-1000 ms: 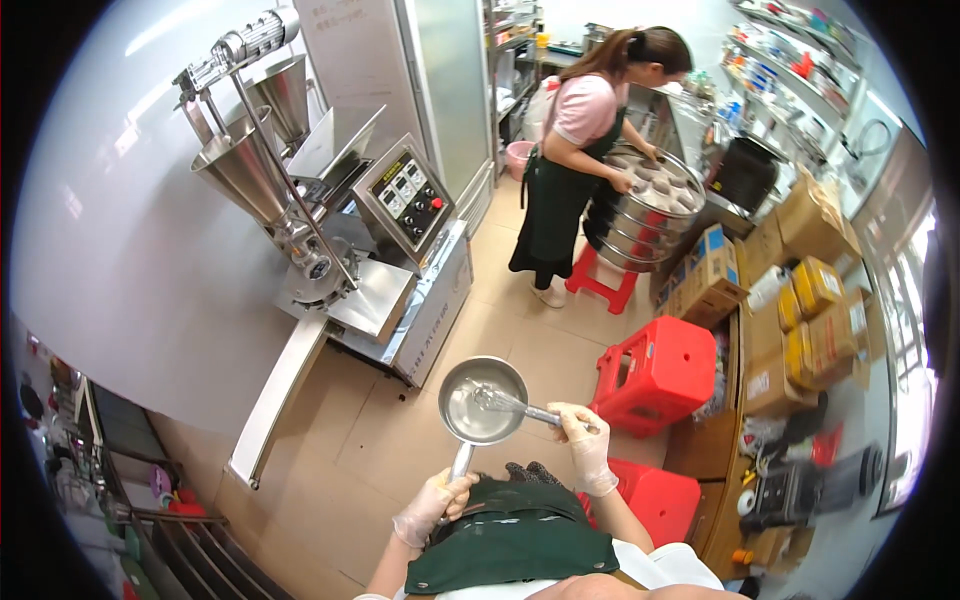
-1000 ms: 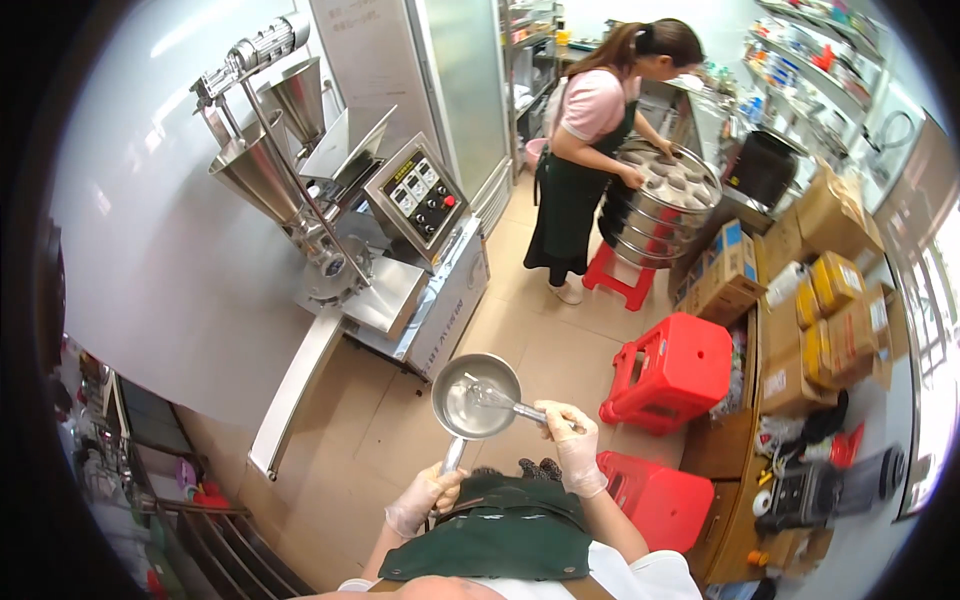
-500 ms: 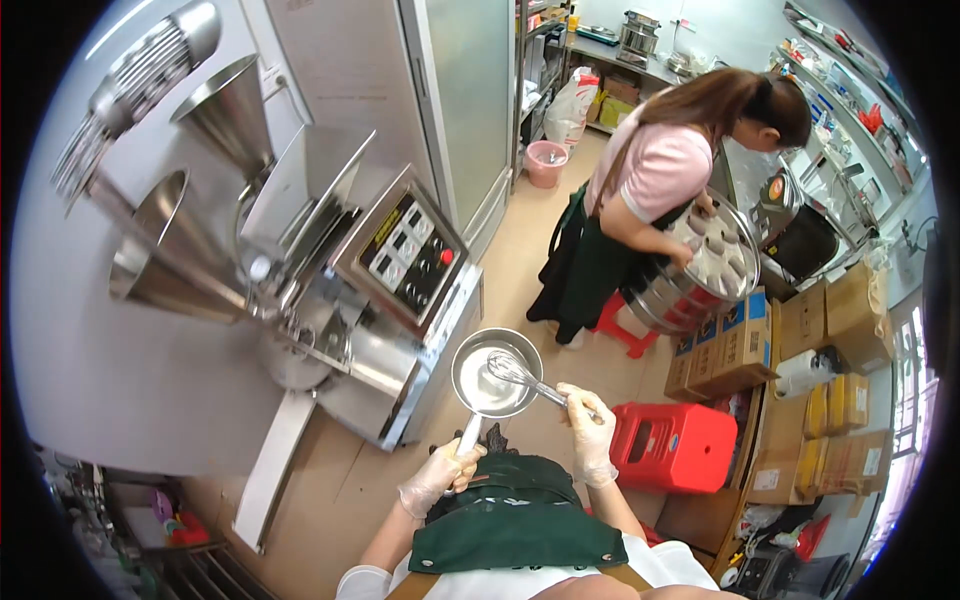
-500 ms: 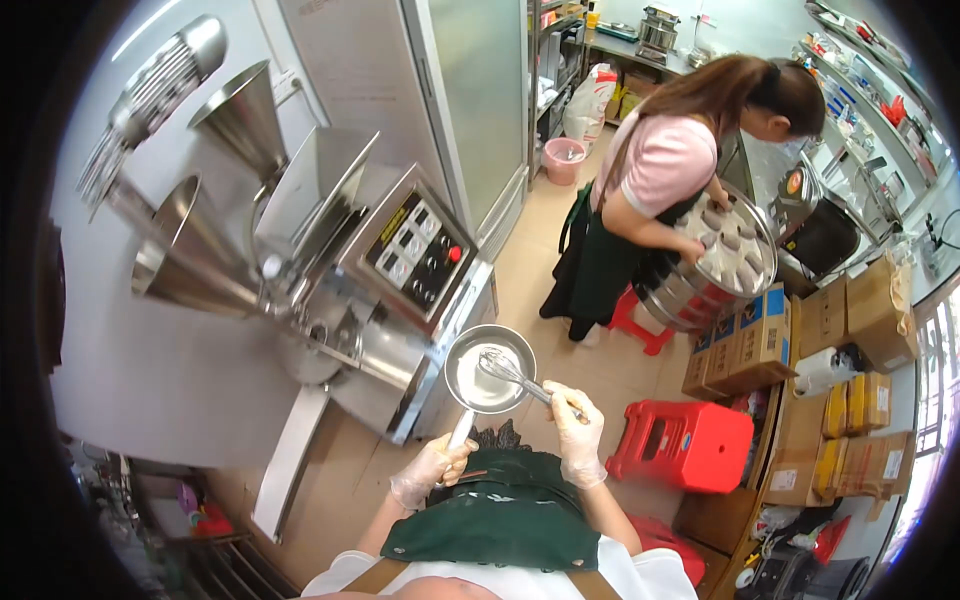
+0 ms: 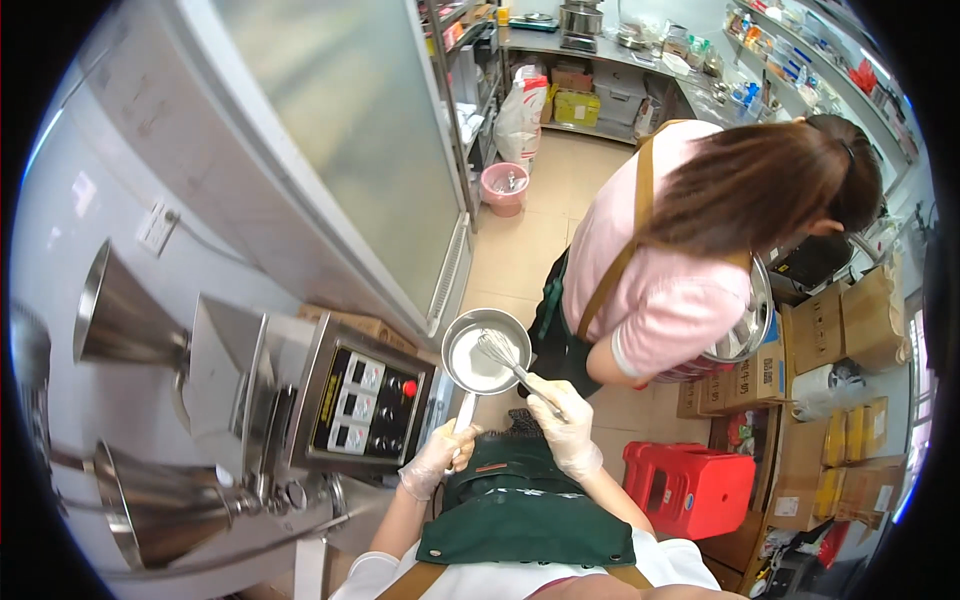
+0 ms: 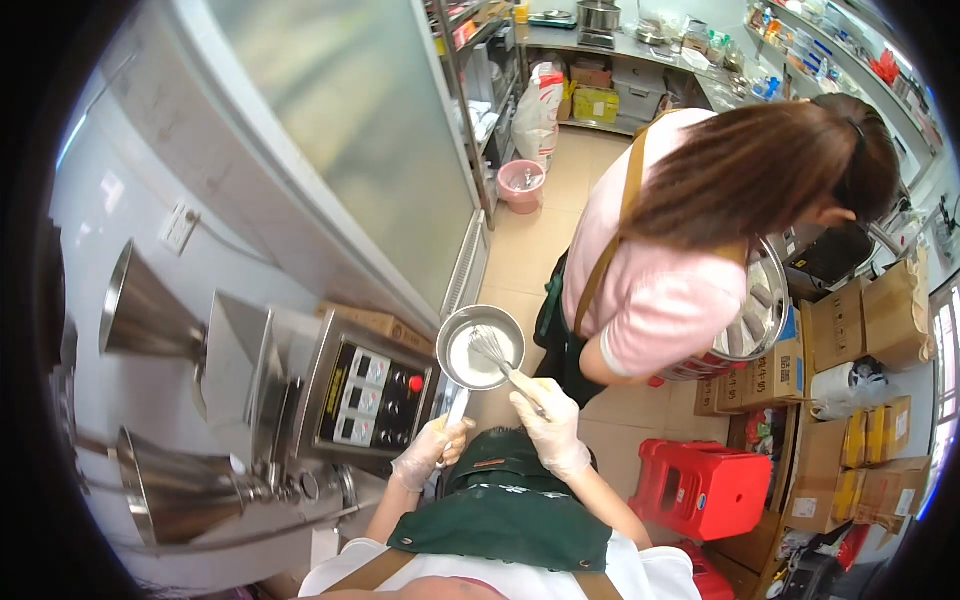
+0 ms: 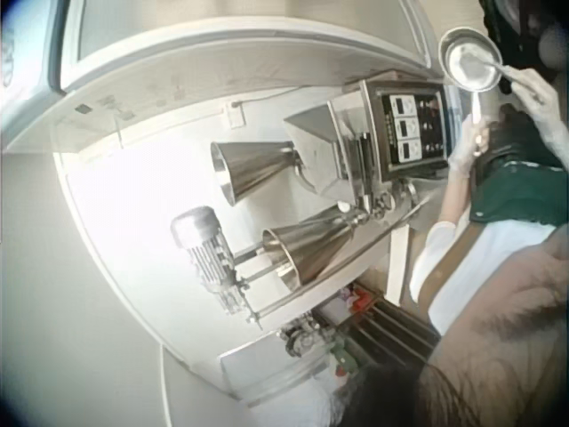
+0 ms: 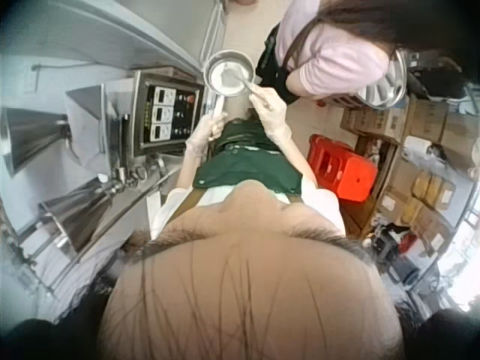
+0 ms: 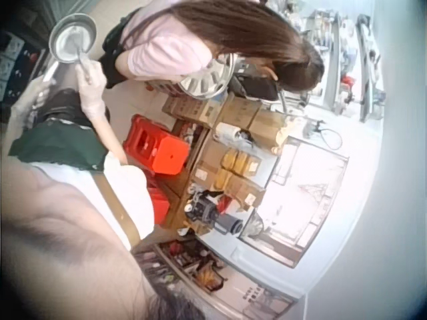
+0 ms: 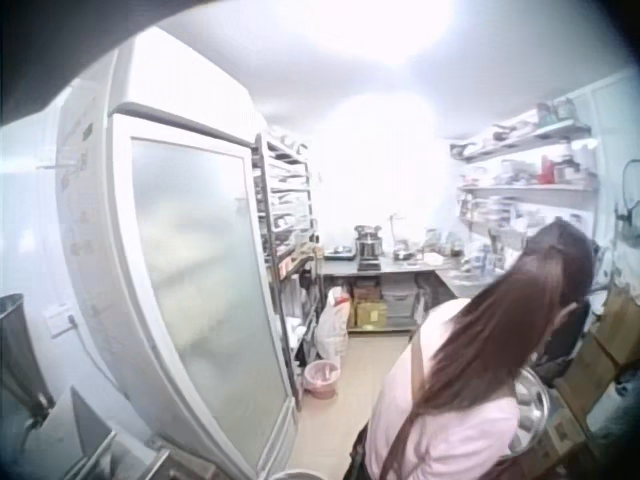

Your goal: The person pours flour into a mixer bowl, whisks a liquid in a saucepan, and opens a packet of ingredients with scissors. The person then adds the packet contents to the saucepan, whisks them together, and pours the resulting mixture into the mixer.

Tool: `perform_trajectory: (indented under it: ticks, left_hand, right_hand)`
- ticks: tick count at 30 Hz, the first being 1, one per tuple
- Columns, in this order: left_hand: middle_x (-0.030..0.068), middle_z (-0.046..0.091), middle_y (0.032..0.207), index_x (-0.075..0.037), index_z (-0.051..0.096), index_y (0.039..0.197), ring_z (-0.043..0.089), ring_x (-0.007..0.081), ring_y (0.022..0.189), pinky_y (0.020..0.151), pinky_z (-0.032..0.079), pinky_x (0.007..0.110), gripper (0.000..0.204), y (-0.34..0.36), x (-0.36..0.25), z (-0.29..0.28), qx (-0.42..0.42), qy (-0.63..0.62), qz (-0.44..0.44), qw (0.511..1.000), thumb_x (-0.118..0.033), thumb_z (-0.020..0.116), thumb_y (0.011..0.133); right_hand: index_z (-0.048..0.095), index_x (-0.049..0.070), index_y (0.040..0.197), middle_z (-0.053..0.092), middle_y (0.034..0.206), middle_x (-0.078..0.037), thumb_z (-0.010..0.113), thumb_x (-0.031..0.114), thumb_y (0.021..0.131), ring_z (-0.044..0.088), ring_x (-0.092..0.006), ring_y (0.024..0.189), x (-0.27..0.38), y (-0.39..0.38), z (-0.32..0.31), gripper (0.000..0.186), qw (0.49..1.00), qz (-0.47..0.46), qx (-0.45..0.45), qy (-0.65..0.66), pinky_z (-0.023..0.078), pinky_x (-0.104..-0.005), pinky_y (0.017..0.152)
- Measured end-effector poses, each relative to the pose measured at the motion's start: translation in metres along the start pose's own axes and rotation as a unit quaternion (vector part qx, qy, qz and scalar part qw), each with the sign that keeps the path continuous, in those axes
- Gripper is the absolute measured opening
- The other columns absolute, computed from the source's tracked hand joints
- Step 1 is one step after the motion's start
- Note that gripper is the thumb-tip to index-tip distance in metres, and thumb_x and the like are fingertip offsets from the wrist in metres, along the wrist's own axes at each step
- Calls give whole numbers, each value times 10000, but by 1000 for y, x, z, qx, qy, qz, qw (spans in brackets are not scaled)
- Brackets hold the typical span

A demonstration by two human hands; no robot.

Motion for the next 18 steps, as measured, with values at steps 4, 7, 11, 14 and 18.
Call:
perform_trajectory:
  ticks: [4,7,11,14,18]
  left_hand:
    - [-44,411,592,-19,550,1038,361,45,439,401,310,223,168,51,-71,9,-8,20,-1,1000,-180,563,990]
    - [-53,418,612,-22,548,1038,361,36,455,408,296,215,164,96,-118,9,-15,65,-11,998,-176,553,982]
    - [-60,428,628,-35,546,1011,364,32,466,412,284,202,148,161,-174,8,5,80,-22,997,-178,549,974]
    - [-58,429,621,-52,542,977,357,34,457,410,285,206,142,221,-206,-4,28,85,-48,995,-191,567,967]
    - [-73,423,608,-51,588,1029,353,25,447,406,294,196,172,298,-255,-18,46,101,-117,987,-213,583,970]
  right_hand:
    - [688,97,1163,634,877,-116,752,76,790,631,-254,693,-19,67,17,379,986,-106,-20,-129,516,-342,612]
    - [699,85,1132,634,876,-126,750,77,781,645,-281,739,-41,105,28,355,984,-99,-52,-137,534,-363,648]
    - [700,72,1127,642,882,-122,753,60,774,651,-279,760,-61,152,40,357,985,-49,-101,-130,537,-358,665]
    - [701,63,1122,651,899,-121,754,46,773,656,-273,778,-79,198,51,354,984,-33,-139,-108,540,-350,681]
    - [698,47,1123,664,970,-129,719,-5,814,662,-240,807,-112,271,60,313,972,59,-205,-100,536,-320,713]
Point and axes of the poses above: each hand's wrist, its own y-axis towards the middle knuckle, its own z-axis out of the palm, x = y × z, the point moved 2 cm from there along y, towards the middle knuckle
